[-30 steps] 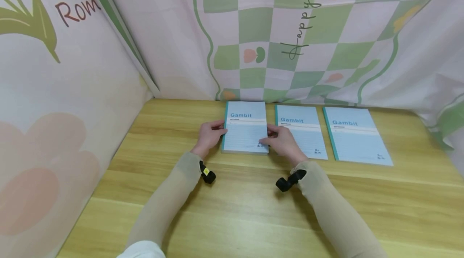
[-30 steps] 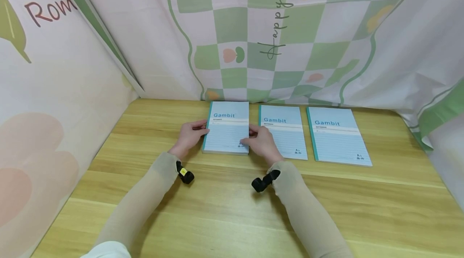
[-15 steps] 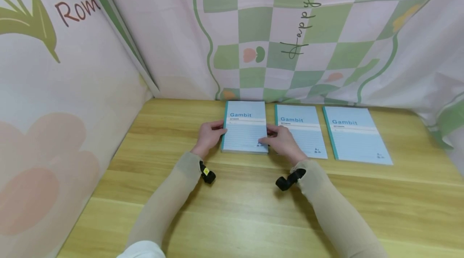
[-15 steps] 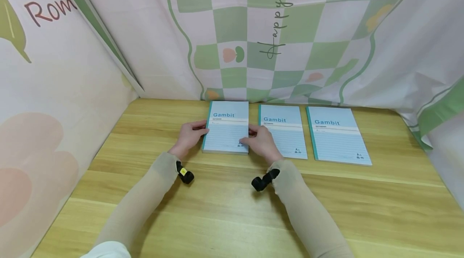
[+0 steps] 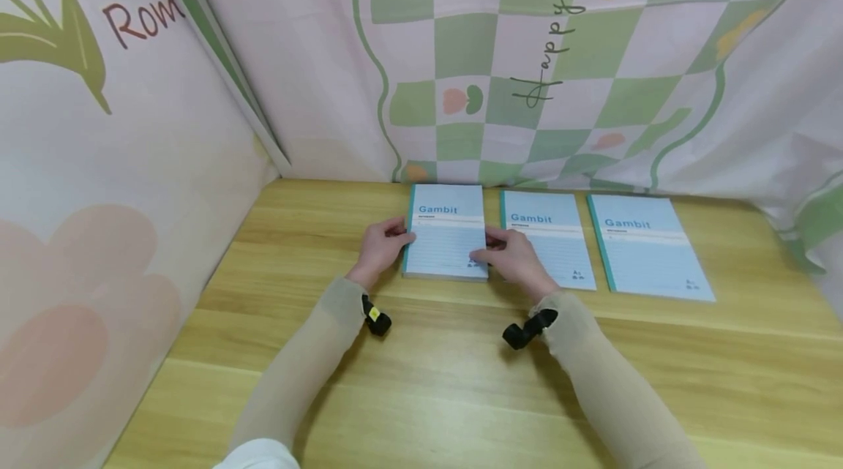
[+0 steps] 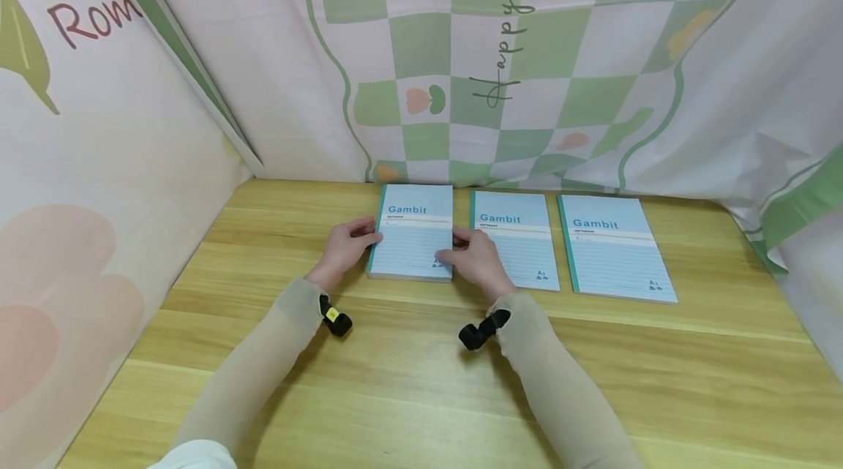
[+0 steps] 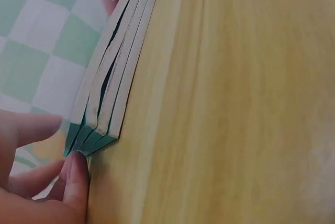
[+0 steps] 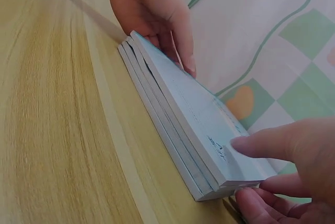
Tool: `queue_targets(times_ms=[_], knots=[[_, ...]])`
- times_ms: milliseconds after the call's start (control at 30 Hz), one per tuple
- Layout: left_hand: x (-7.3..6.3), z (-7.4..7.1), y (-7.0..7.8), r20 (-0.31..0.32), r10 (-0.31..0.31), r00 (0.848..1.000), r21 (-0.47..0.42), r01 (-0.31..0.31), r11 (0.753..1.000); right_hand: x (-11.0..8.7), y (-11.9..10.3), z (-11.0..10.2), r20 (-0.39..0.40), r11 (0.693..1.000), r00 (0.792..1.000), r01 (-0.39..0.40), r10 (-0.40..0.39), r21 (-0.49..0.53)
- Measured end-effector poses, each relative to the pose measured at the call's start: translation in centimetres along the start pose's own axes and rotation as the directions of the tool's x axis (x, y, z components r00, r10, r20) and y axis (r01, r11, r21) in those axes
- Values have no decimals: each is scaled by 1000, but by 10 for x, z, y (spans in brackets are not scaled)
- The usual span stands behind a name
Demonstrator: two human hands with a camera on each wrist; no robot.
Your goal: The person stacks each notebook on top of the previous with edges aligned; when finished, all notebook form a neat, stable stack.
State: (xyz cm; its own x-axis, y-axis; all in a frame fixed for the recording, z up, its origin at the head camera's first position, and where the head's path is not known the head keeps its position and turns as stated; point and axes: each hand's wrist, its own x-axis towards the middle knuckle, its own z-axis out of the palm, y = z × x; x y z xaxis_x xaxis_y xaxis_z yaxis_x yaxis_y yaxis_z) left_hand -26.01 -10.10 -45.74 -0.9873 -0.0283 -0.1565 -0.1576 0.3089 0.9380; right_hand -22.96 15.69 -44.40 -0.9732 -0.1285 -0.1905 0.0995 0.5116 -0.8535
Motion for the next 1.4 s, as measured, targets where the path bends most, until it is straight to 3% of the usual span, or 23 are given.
queue_targets(times_ms=[133, 300, 533, 700, 900, 1100, 1233, 1400], knots=[[-3, -3, 1, -25, 15, 1000, -59, -16, 998, -4, 1, -5, -31, 999, 999, 23, -22, 45], [-11, -6, 11, -54, 91, 994, -113, -97, 989, -14, 2, -18, -75, 997, 996, 58, -54, 59], [-29, 1, 30, -15, 191, 981, -124, -191, 974, -28, 13, -42, -116, 995, 991, 72, -64, 65], [-42, 13, 37, 65, 219, 974, -166, -206, 965, -40, 19, -59, -141, 997, 989, 45, -35, 65], [-61, 31, 41, 196, 212, 957, -233, -165, 958, -57, 32, -80, -160, 999, 987, 14, -6, 45], [-77, 53, 38, 283, 201, 938, -286, -117, 951, -73, 46, -95, -161, 1000, 987, -17, 20, 23], [-86, 68, 33, 341, 201, 918, -287, -102, 953, -82, 54, -100, -158, 999, 987, -33, 35, 13], [-98, 84, 26, 411, 186, 892, -225, -99, 969, -91, 61, -103, -140, 998, 988, -66, 69, 22]])
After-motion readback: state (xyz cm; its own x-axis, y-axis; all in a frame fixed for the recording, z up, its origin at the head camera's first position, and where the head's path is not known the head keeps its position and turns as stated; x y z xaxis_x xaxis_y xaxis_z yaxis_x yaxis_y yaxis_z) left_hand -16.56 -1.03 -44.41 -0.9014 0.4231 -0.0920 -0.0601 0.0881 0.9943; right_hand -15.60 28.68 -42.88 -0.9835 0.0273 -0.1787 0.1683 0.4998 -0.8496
